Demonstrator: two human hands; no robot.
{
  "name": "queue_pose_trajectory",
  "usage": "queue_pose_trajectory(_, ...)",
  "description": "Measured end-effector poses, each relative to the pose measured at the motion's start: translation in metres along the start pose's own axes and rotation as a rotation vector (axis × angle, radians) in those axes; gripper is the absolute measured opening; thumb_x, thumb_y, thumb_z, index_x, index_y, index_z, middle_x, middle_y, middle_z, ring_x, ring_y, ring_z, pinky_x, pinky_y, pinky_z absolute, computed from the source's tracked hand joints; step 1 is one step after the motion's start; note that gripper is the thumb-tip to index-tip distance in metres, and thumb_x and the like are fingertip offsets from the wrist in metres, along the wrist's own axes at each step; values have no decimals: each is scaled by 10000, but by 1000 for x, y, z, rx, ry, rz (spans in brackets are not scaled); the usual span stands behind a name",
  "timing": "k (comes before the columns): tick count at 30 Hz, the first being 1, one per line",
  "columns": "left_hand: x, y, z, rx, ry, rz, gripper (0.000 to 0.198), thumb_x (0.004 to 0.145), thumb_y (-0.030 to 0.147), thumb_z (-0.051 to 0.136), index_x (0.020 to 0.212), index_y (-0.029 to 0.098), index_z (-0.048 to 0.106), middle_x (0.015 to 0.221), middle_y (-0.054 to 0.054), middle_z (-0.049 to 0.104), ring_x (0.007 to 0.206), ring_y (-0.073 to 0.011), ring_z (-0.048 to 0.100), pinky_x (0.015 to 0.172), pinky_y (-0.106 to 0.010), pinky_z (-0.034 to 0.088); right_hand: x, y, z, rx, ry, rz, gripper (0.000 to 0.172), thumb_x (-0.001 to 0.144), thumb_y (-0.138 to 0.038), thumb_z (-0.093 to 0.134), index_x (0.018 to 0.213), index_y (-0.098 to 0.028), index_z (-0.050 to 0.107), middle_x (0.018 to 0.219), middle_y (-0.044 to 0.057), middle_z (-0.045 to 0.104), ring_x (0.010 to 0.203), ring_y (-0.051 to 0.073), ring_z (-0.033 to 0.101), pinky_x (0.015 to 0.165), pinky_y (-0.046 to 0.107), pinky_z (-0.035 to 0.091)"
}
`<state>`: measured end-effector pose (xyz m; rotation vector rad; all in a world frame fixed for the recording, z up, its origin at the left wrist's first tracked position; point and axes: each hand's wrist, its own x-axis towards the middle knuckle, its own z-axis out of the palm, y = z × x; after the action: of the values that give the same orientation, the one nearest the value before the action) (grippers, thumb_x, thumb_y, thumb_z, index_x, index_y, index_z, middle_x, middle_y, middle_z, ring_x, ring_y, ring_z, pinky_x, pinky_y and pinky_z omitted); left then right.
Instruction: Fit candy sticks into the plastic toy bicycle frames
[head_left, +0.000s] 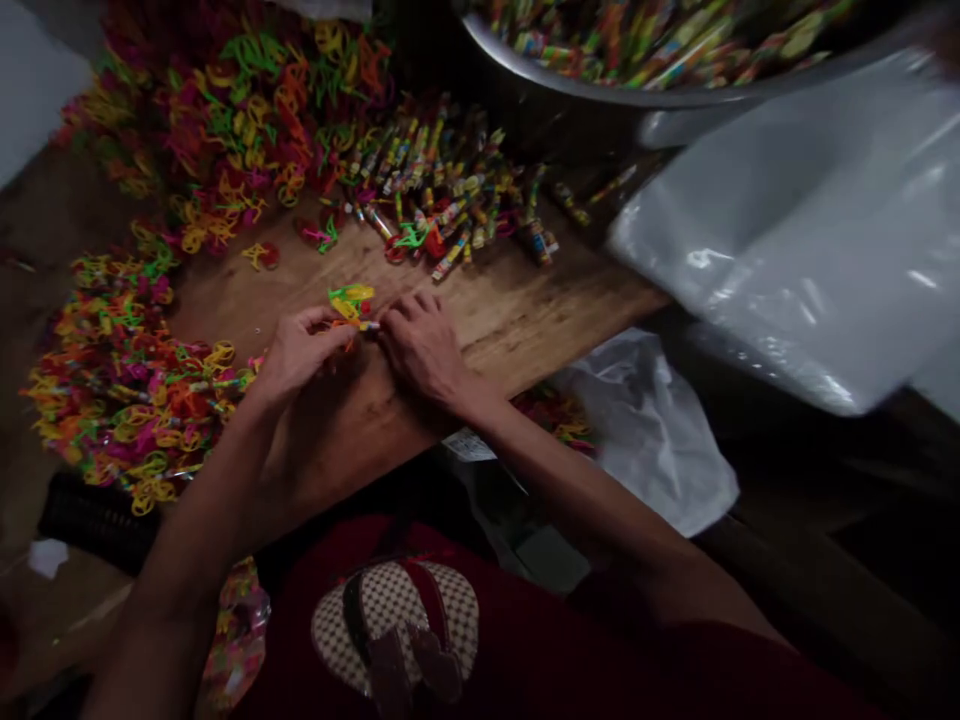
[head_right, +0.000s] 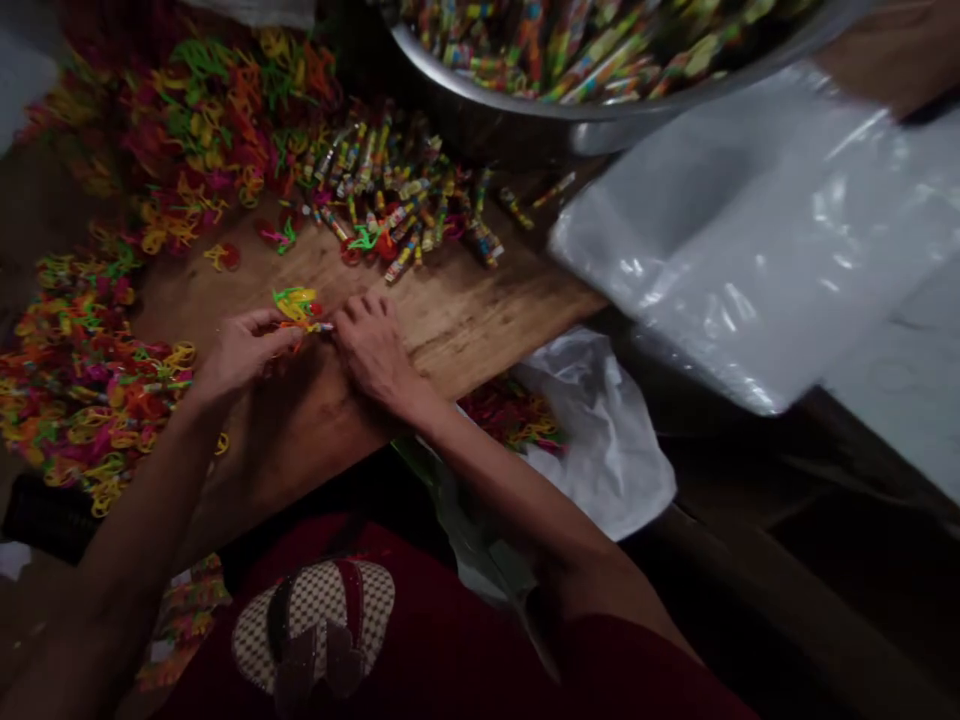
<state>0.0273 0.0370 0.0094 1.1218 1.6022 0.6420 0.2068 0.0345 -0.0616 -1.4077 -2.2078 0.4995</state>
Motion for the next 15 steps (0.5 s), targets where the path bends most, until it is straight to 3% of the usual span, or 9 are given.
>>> queue_pose_trajectory(5,-2,-2,-15,106,86,-71,338,674,421,805,872,156,733,546,38,562,408,-62,409,395,-190,270,2,12,-9,442,242,133,201,977,-296,454,1122,-200,555,905,61,635,773,195,552,721,351,476)
queue_pose_trajectory(8,-1,-5,-16,142,2,-96,355,676,426,791,901,157,739,551,46,536,433,-63,410,408,-186,266,9,4,-22,602,154,114,280,936,-413,556,1118,-205,599,803,8,596,704,158,516,645,296,428)
queue_pose_trajectory(11,0,-1,-13,184,-109,-70,356,673,404,788,929,160,749,567,39,551,462,-68,438,423,-182,277,16,-7,-29,621,-28,74,316,887,-495,619,894,-183,662,692,-10,543,624,127,454,588,277,344)
queue_pose_trajectory(15,-1,7,-13,-50,-118,-102,372,599,316,815,922,152,726,607,31,591,446,-55,433,415,-178,289,15,-15,-26,553,104,191,328,848,-466,657,701,-178,607,620,-18,495,595,109,408,586,279,307)
